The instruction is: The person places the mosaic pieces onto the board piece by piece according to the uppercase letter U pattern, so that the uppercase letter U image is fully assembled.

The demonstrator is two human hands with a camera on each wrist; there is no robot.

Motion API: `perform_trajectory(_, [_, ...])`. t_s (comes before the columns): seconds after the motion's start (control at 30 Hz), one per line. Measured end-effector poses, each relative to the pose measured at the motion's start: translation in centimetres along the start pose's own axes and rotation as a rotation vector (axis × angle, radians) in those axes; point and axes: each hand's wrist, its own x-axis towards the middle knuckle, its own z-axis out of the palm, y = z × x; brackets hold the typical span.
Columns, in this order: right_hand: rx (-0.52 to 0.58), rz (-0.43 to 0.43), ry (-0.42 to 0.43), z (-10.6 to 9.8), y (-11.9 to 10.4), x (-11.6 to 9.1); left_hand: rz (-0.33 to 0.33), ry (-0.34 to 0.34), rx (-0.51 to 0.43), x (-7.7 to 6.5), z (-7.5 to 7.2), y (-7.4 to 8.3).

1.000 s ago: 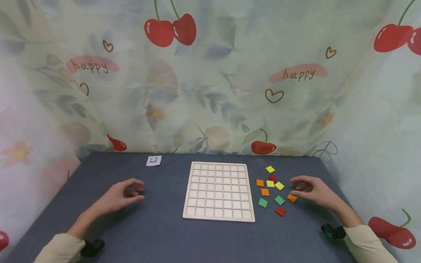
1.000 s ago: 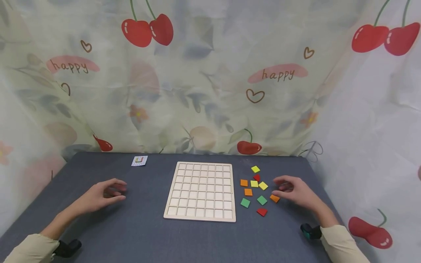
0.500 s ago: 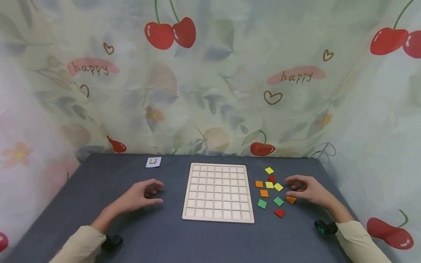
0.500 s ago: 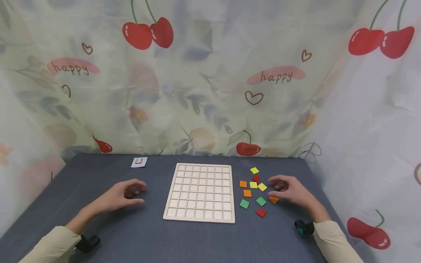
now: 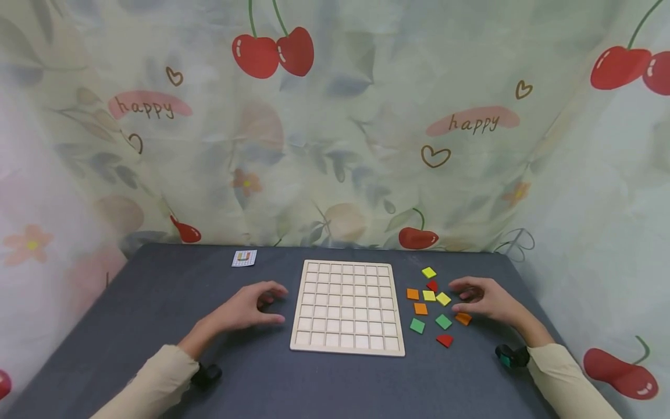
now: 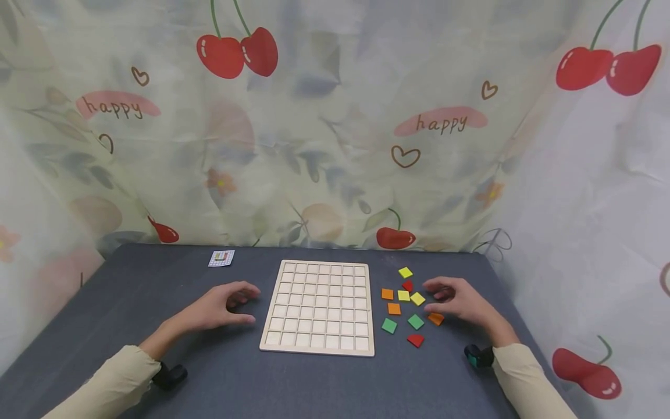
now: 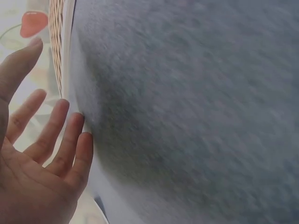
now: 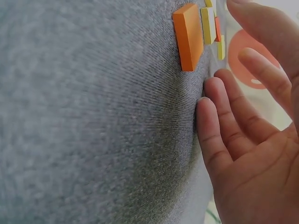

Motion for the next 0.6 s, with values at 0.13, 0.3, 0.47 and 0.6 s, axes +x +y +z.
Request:
perform_trajectory(0.13, [0.017,-0.003,-0.021,-0.1,-0.1,0.3,-0.002,-0.005,0.009,0.8,0.3,0.5])
perform_trajectory(0.3, [0.017,0.013,-0.046,0.0,-0.1,0.8,-0.009,-0.024,0.014,1.5,0.8,0.9])
perform_trajectory(0.47, [0.015,0.031,-0.055,0.1,0.1,1.1,-0.016,-0.029,0.031,1.9,1.0,1.3])
perform_trajectory(0.6, [0.011,0.045,-0.048,0.3,-0.1,1.3,-0.007,-0.026,0.048,2.1,1.2,1.4])
